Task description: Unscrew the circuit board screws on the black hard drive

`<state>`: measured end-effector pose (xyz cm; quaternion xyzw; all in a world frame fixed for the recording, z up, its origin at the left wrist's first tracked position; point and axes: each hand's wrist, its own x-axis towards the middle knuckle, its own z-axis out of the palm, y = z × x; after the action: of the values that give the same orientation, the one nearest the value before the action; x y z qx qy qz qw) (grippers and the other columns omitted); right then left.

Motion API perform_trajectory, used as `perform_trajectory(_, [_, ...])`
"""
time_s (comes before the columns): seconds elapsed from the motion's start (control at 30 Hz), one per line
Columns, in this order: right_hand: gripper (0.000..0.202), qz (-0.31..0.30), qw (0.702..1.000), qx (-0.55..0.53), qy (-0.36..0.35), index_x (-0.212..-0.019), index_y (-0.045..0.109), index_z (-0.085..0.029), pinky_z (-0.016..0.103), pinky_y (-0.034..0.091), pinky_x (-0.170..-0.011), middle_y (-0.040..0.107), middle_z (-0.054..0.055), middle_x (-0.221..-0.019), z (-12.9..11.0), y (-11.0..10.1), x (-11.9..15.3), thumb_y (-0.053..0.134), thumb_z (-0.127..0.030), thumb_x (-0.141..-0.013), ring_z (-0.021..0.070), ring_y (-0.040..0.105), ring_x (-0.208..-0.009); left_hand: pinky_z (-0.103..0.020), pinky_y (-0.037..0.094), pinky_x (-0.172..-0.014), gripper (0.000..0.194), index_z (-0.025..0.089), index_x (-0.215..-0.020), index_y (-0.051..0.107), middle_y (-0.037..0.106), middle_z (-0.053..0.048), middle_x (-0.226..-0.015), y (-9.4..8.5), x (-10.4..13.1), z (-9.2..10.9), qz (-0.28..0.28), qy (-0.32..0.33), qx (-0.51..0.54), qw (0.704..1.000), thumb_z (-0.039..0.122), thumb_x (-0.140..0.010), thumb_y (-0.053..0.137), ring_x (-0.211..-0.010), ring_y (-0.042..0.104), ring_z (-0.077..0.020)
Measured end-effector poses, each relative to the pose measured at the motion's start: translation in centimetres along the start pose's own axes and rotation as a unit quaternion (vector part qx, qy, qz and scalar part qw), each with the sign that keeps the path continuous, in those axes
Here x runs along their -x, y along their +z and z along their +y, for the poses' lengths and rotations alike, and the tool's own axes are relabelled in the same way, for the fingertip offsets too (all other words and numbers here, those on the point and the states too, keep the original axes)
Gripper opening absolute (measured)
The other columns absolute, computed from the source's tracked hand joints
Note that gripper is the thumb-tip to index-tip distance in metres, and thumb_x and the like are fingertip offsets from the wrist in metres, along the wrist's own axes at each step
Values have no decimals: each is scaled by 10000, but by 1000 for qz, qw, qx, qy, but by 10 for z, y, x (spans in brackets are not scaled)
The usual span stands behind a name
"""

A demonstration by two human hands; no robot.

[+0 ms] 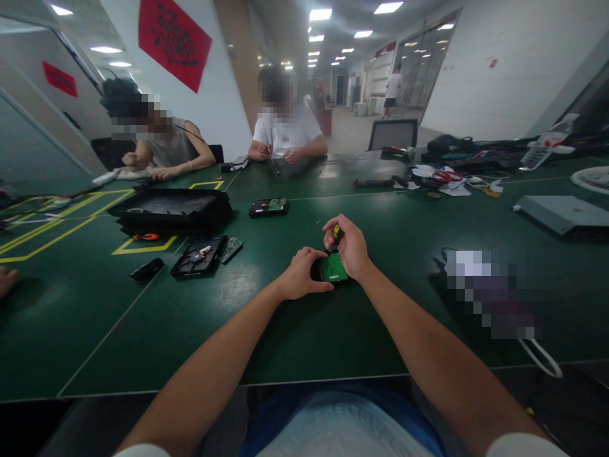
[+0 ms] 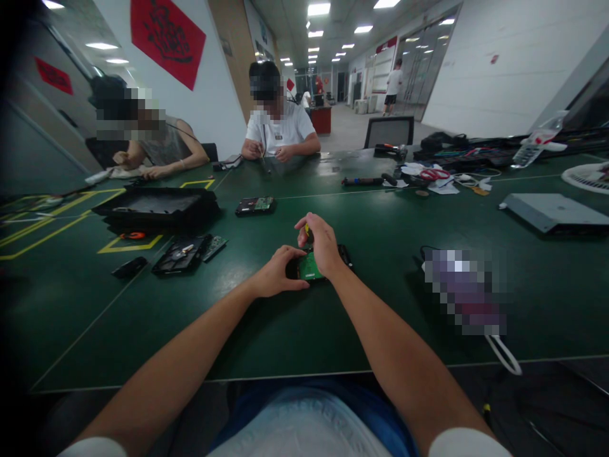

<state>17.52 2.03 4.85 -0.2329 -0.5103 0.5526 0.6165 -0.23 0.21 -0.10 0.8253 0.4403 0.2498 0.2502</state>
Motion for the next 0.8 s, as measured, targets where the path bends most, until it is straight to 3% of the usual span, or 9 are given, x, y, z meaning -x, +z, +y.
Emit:
perform_trajectory(0.37, [443,27,999,-33,-5,-762,640,-239,286,418,-575,484,-40,-602,1,-2,-3,633,-655,-914,130,503,-560,-555,448,-1106,870,240,-1414,583,557,-122,-1306,0,0,4,-1,1,-6,1000,565,-673,903,-1246,546,-359])
perform_trajectory(0.8, [420,14,999,-36,-2,-770,638,-239,289,433,-593,493,-37,-604,-1,-1,-1,624,-629,-927,138,516,-582,-551,450,-1105,868,228,-1411,588,550,-126,-1300,-1,0,5,2,0,1,1000,572,-676,897,-1237,548,-362])
